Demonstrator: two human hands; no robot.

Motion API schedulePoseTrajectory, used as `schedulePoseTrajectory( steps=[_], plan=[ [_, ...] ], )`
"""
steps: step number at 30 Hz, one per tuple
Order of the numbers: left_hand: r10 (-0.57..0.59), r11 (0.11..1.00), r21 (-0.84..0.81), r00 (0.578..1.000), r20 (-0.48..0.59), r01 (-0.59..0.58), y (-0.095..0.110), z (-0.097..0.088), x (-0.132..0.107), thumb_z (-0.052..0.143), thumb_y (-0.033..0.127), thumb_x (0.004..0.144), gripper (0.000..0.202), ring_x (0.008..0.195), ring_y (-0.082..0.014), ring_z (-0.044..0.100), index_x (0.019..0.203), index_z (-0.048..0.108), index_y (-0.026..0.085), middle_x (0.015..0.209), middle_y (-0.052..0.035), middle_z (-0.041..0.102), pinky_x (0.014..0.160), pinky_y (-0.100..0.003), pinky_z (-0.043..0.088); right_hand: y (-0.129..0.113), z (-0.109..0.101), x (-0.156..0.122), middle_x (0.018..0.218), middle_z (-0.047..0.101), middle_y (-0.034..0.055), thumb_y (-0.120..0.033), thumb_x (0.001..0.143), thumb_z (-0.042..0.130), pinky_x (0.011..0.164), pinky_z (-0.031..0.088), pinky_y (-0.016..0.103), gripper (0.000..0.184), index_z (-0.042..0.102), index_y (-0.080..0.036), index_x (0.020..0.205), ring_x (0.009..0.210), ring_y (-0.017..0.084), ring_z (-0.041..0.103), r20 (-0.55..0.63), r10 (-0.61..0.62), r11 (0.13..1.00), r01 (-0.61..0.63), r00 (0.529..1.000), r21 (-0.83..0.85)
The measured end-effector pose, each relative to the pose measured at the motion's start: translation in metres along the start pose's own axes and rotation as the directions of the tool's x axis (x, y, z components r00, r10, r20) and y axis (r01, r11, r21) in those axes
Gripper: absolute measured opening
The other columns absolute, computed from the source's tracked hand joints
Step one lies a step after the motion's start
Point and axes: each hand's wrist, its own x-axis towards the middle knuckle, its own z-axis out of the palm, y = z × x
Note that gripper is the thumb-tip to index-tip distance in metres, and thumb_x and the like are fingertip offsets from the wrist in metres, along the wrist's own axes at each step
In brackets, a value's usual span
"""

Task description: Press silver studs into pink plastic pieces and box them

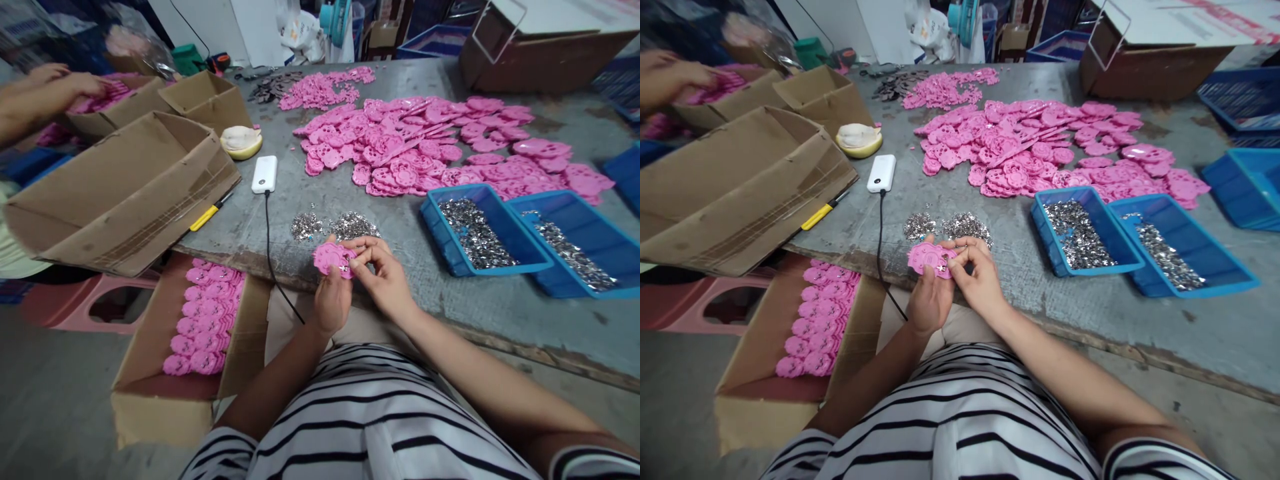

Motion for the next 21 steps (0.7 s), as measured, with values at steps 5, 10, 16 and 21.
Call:
schedulePoseTrajectory(
  steps=[5,10,16,21],
  plan=[
    [-0.043,0.997,-0.064,0.999,-0.031,0.041,0.004,-0.002,0.003,0.066,0.047,0.077,0.056,0.127,-0.0251,0.05,0.126,0.053,0.023,0.125,-0.0088,0.061,0.11,-0.041,0.037,0.007,0.002,-0.001,0.104,0.062,0.0077,-0.036,0.08,0.066,0.095,0.042,0.042,0.018,0.055,-0.023,0.074,0.108,0.023,0.054,-0.029,0.034,0.999,-0.032,0.999,0.043],
    [-0.099,0.994,-0.058,0.99,-0.102,0.093,0.01,-0.004,0.008,0.065,0.022,0.072,0.049,0.106,-0.0221,0.063,0.119,0.054,0.02,0.105,-0.0057,0.066,0.099,-0.039,0.047,0.017,-0.002,-0.003,0.104,0.061,0.0069,-0.036,0.08,0.065,0.091,0.044,0.04,0.015,0.059,-0.022,0.076,0.104,0.022,0.056,-0.073,0.067,0.992,-0.059,0.995,0.116],
    [-0.099,0.992,0.063,0.989,-0.107,0.106,0.017,-0.016,0.009,0.066,0.018,0.065,0.05,0.083,-0.0197,0.068,0.113,0.05,0.021,0.094,-0.0026,0.067,0.077,-0.036,0.055,0.015,-0.031,-0.006,0.087,0.066,0.0032,-0.033,0.08,0.064,0.081,0.048,0.036,0.013,0.059,-0.022,0.074,0.086,0.018,0.06,-0.085,0.041,0.999,-0.042,0.996,-0.012],
    [-0.103,0.973,0.201,0.992,-0.073,0.116,0.017,-0.027,0.013,0.065,0.021,0.065,0.044,0.075,-0.0193,0.068,0.106,0.047,0.021,0.091,-0.0041,0.068,0.062,-0.03,0.055,-0.025,-0.118,0.023,0.076,0.063,0.0022,-0.028,0.08,0.062,0.071,0.047,0.031,0.009,0.058,-0.021,0.078,0.071,0.016,0.059,-0.41,-0.316,0.889,0.116,0.856,-0.442]
  ],
)
